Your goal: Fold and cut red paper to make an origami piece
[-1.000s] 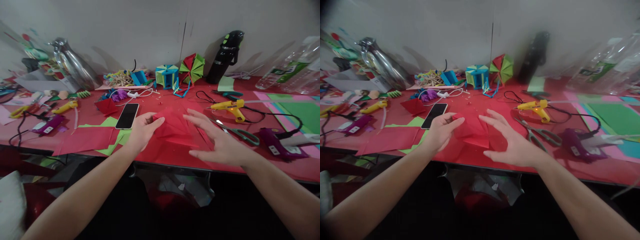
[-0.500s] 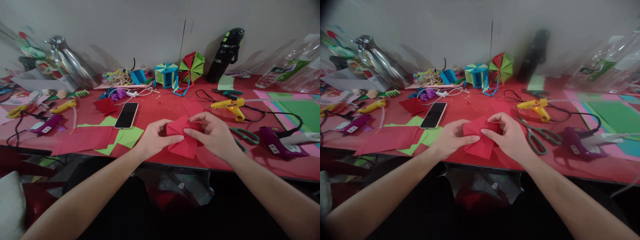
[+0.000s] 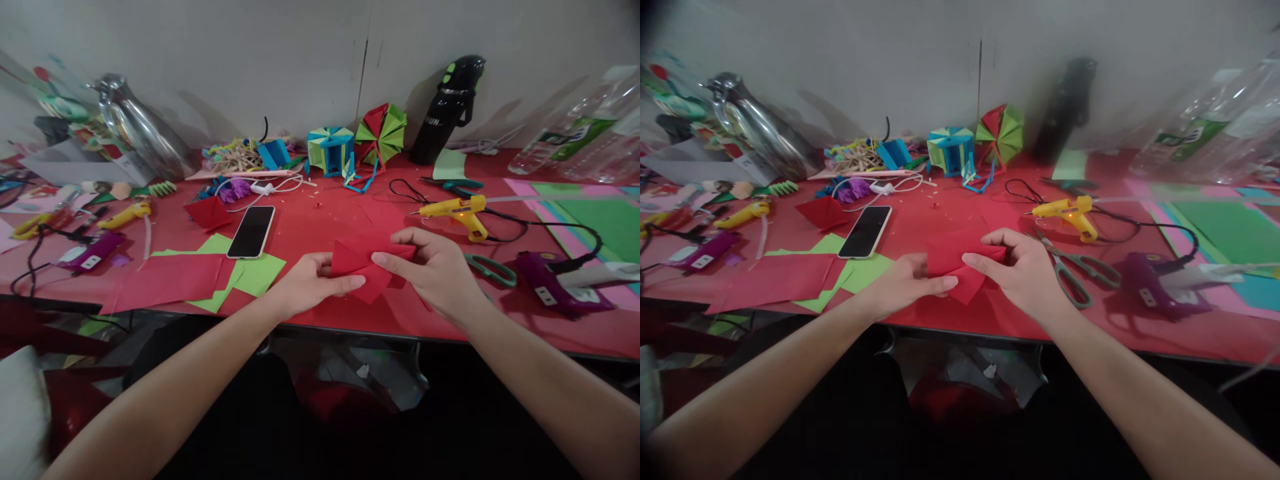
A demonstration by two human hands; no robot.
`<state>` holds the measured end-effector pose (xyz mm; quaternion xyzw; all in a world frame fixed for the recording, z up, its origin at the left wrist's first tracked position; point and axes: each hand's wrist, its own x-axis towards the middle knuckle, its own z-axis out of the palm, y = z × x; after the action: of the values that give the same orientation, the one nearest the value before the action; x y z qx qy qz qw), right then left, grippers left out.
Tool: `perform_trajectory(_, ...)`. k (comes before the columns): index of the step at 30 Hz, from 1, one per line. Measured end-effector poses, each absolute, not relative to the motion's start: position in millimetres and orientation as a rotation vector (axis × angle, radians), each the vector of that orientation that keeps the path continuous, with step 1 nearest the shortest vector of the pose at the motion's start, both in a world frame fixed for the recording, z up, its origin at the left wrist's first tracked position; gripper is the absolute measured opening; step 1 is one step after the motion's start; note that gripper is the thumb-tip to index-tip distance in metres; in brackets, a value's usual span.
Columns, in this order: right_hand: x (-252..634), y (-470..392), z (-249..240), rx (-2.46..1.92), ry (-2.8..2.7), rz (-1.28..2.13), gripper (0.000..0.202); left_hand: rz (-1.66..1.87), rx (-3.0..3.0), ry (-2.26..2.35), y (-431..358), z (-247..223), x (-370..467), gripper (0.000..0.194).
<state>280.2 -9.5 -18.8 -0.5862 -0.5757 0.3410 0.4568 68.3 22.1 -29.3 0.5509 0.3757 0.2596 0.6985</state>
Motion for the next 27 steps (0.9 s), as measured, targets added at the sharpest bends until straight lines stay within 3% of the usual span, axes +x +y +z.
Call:
perform_trajectory(8,278.6,-5.7,-24.8,-1.384,-1.536,0.573,0.032,0.783,1.377,0.858,24.5,-33.0,66.9,0.035)
perform_trajectory(12,282.8,-4.0,-25.0,-1.447,-1.517,0.689,0.051,0.838,1.432,0.918,25.8,-30.3,64.6,0.034)
perform_trajectory(16,285.9,-5.4,-21.6,-1.484,-1.606,0.771,0.036,0.786,1.44,0.865,26.4,-26.7,64.5,0.046)
perform_trajectory(27,278.8,-5.6,-23.6,-1.247,-1.428,1.301,0.032,0.969,1.3,0.968,22.2,-37.5,74.2,0.057)
